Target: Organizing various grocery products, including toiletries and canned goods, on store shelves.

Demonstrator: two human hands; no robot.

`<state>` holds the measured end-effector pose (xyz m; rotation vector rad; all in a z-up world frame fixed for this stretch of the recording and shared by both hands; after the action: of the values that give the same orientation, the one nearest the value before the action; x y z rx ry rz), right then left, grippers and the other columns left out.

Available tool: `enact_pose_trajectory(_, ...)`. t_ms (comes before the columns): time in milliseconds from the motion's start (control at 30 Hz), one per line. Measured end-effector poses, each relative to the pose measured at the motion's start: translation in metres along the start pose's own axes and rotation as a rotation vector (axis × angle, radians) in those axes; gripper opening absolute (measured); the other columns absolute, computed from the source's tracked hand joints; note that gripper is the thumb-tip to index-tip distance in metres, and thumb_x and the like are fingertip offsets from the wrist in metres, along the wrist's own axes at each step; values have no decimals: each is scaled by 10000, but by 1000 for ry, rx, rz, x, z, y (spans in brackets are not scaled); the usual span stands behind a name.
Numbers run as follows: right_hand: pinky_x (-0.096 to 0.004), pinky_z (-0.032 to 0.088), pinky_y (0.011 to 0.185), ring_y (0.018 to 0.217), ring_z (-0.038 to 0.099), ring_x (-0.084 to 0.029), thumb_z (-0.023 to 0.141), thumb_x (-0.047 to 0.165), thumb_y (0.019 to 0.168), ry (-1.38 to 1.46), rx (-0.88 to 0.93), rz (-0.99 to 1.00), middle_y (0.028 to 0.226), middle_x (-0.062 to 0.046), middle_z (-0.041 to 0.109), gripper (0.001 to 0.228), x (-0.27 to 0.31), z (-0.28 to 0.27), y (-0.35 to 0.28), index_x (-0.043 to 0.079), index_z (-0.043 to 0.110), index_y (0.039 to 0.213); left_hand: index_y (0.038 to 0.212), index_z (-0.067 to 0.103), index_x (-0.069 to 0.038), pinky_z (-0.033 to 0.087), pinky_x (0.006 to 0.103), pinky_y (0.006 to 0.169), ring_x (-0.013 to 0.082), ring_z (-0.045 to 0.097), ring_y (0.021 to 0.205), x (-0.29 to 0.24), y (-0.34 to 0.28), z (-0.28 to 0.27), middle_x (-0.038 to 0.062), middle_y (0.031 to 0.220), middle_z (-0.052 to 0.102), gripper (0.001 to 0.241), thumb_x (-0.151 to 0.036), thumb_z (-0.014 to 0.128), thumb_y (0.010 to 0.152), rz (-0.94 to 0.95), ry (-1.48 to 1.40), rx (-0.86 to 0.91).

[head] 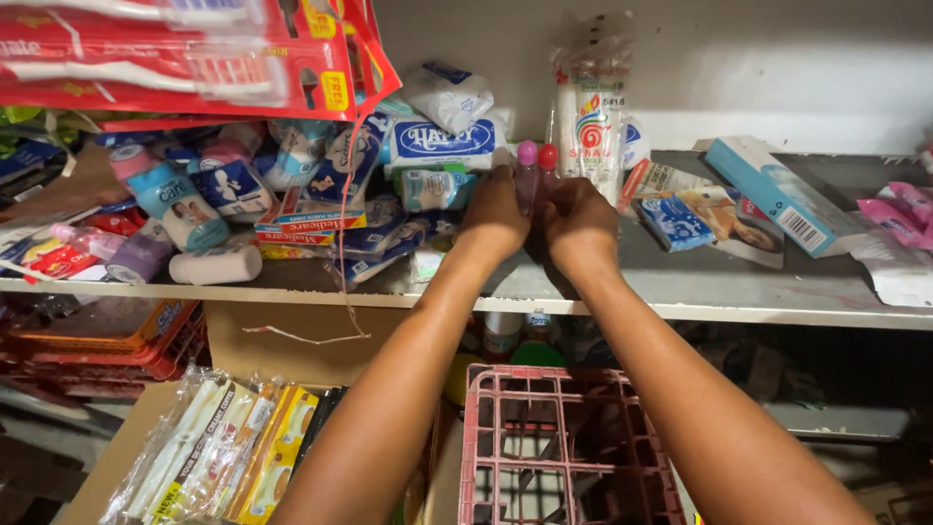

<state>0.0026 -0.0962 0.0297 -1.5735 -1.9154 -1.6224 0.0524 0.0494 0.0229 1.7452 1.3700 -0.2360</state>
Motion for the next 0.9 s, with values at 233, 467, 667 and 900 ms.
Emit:
enact_pose_trajectory(233, -364, 584, 840, 916, 767, -274, 677, 49, 873, 41, 18, -21, 987, -178, 771, 219, -7, 7, 4, -9, 696, 1083, 1132, 619, -23, 505, 499, 987, 446, 605, 1178, 3, 3, -6, 250, 1205, 652, 388, -120, 769, 787, -157, 90, 112)
enact_pose_trajectory(467, -331, 583, 758, 818, 742, -207, 629, -23, 875, 147, -117, 31, 890, -129, 741, 151, -3, -5, 1, -13, 636, 1026, 1066, 678, -101, 384, 529, 966, 393, 502, 1191, -20, -4, -33, 127, 1140, 714, 363, -185, 754, 721, 175, 403, -113)
enact_pose_trajectory(667, -329, 575, 753, 800, 727, -198, 637, -18, 878, 124, -118, 21, 880, -122, 735, 142, -3, -6, 1, -9, 641, 1020, 1078, 714, -190, 296, 569, 1007, 380, 486, 1245, -7, 1, -23, 79, 1009, 764, 253, -161, 582, 864, 206, 488, -25)
enact_pose_trajectory(900, -326, 570, 733, 786, 720, -192, 688, 26, 873, 141, -116, 70, 869, -118, 738, 140, -7, -8, 0, -9, 653, 1004, 1057, 705, -100, 310, 591, 1003, 374, 512, 1182, 1, 7, -22, 126, 1017, 744, 225, -191, 578, 895, 175, 527, -168)
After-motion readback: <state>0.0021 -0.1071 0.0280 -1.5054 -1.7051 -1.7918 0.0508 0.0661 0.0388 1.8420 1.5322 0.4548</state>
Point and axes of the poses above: each hand's wrist, its own y-axis towards the middle knuckle, its own z-axis out of the palm, x = y × z, the point moved 6 cm from there along y, towards the middle knuckle
